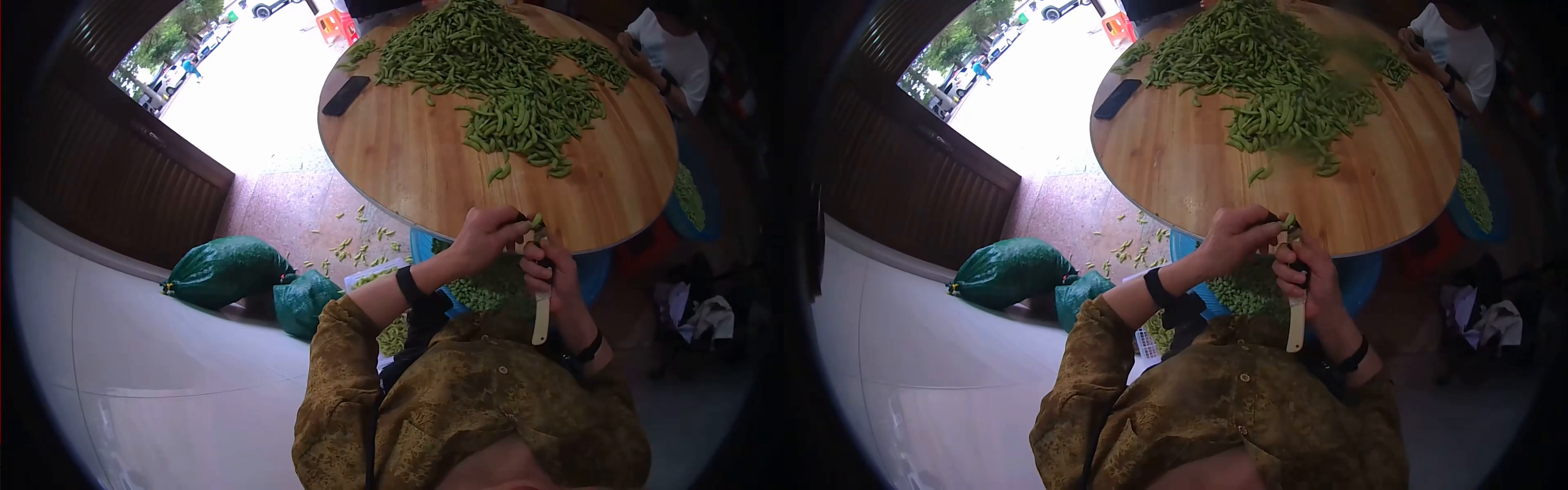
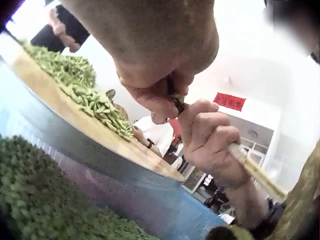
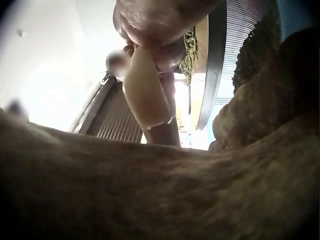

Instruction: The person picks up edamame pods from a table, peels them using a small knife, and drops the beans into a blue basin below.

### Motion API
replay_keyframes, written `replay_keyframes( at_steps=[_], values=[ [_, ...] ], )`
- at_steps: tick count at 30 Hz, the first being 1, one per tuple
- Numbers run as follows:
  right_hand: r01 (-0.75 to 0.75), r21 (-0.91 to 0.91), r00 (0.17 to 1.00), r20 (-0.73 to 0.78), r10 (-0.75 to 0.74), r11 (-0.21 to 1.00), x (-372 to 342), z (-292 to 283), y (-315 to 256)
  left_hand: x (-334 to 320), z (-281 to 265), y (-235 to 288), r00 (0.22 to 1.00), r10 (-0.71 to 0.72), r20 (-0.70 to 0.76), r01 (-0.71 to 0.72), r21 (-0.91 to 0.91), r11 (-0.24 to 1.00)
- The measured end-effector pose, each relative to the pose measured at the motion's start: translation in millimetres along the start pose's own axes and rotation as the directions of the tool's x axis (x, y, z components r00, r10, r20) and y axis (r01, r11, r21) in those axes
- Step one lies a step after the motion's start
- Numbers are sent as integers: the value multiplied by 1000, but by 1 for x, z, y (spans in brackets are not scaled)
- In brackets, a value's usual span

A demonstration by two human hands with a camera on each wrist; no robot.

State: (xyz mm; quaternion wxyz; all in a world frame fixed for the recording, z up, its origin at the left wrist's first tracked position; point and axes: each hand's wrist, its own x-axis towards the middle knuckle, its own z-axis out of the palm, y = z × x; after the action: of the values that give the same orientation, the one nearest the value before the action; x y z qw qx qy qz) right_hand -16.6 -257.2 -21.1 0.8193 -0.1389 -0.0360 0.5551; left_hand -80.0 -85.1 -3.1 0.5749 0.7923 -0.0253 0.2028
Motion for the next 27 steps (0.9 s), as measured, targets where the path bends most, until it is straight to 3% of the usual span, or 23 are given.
replay_keyframes(
  at_steps=[1,2,3,5,6,7,8,9,10,11,12,14,16,18,19,21,25,27],
  values=[
    [-2,-5,1000,1,2,1000,-1,3,-2,1,-1,2,970,-231,74,243,-248,938],
    [42,-167,999,-27,-47,985,-2,6,-3,2,-1,2,884,-420,202,465,-455,760],
    [79,-325,994,-46,-99,943,-3,7,-4,2,-1,1,886,-418,200,462,-457,760],
    [80,-391,989,-86,-123,917,-5,6,-2,-1,2,-4,840,-491,232,534,-523,665],
    [79,-456,981,-121,-149,887,-5,5,-2,-1,3,-3,841,-490,230,531,-524,665],
    [75,-456,982,-120,-145,887,-3,5,-1,-3,3,-2,866,-471,166,496,-389,776],
    [92,-591,960,-162,-230,801,-2,4,1,-6,4,-1,891,-442,108,455,-238,858],
    [95,-712,928,-189,-321,695,-1,4,3,-12,7,-4,890,-444,108,457,-239,857],
    [99,-714,926,-188,-326,693,0,6,3,-15,10,-10,963,-271,12,271,-51,961],
    [117,-822,896,-154,-416,558,2,8,2,-16,13,-15,997,-68,-46,75,152,986],
    [117,-905,863,-111,-493,409,2,8,1,-16,15,-11,997,-68,-41,73,149,986],
    [103,-909,883,-103,-457,404,0,9,-2,-20,15,-2,999,25,-35,-18,202,979],
    [94,-916,903,-87,-421,391,0,7,-7,-21,13,1,1000,-21,-11,22,175,984],
    [140,-976,888,51,-457,165,2,-3,-5,-25,12,5,997,-74,7,72,153,986],
    [141,-976,889,51,-455,167,4,-7,-4,-27,12,8,997,-80,16,76,178,981],
    [291,-895,775,428,-464,-339,7,-12,-4,-29,13,9,996,-85,24,78,201,976],
    [213,-919,816,354,-456,-332,7,-9,-1,-34,18,8,990,-135,29,126,214,969],
    [166,-952,863,266,-429,-256,6,-9,-1,-35,18,8,987,-157,30,148,195,970]
  ],
)
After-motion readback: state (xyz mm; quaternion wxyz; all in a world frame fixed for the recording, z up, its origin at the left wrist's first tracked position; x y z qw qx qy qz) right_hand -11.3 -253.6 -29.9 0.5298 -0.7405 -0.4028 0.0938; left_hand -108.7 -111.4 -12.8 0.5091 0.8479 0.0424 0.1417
